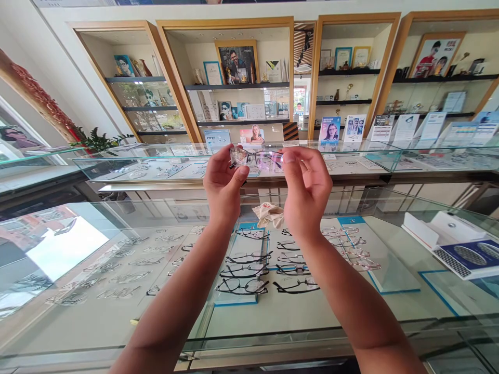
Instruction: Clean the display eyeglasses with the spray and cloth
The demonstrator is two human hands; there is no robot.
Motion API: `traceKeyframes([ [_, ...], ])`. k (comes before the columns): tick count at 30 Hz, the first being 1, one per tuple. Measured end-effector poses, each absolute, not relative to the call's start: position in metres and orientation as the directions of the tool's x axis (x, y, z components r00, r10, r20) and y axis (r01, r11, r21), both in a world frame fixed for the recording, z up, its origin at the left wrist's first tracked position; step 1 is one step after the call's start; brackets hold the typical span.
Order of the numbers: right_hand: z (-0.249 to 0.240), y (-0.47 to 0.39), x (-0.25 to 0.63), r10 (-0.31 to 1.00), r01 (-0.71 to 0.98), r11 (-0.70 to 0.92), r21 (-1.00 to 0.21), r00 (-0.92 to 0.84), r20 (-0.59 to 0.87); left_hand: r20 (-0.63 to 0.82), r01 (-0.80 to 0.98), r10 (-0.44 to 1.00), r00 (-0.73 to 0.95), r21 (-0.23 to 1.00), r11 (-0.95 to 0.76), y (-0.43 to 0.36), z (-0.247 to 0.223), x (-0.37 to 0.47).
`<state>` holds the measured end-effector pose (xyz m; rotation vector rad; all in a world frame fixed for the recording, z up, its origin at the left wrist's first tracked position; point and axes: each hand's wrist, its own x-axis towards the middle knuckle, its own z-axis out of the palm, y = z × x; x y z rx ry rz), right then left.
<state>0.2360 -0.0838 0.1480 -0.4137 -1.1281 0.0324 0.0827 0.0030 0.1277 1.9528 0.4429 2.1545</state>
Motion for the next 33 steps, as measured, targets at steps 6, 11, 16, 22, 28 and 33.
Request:
traceKeyframes([
  [6,0.147,-0.079,0.241,0.287,0.15,0.912,-0.381,0.431,0.856,0.921,0.047,0.378,-0.095,0.383,-0.923,0.001,0.127,0.082],
  [11,0.148,-0.078,0.243,0.365,0.089,0.894,-0.439,0.423,0.829,0.91,0.03,0.398,-0.121,0.404,-0.914,-0.005,0.131,0.082],
  [16,0.151,-0.081,0.241,0.44,-0.051,0.881,-0.47,0.451,0.776,0.913,0.035,0.398,-0.088,0.402,-0.915,-0.005,0.133,0.076],
  [22,0.152,-0.078,0.245,0.445,0.014,0.861,-0.509,0.465,0.765,0.921,0.065,0.371,-0.12,0.38,-0.923,-0.004,0.134,0.072],
  [28,0.154,-0.076,0.249,0.596,-0.099,0.78,-0.618,0.418,0.686,0.941,-0.045,0.321,-0.107,0.318,-0.947,-0.005,0.139,0.067],
  [33,0.161,-0.084,0.257,0.725,-0.063,0.675,-0.735,0.245,0.644,0.951,-0.073,0.309,-0.031,0.306,-0.949,-0.001,0.148,0.052],
])
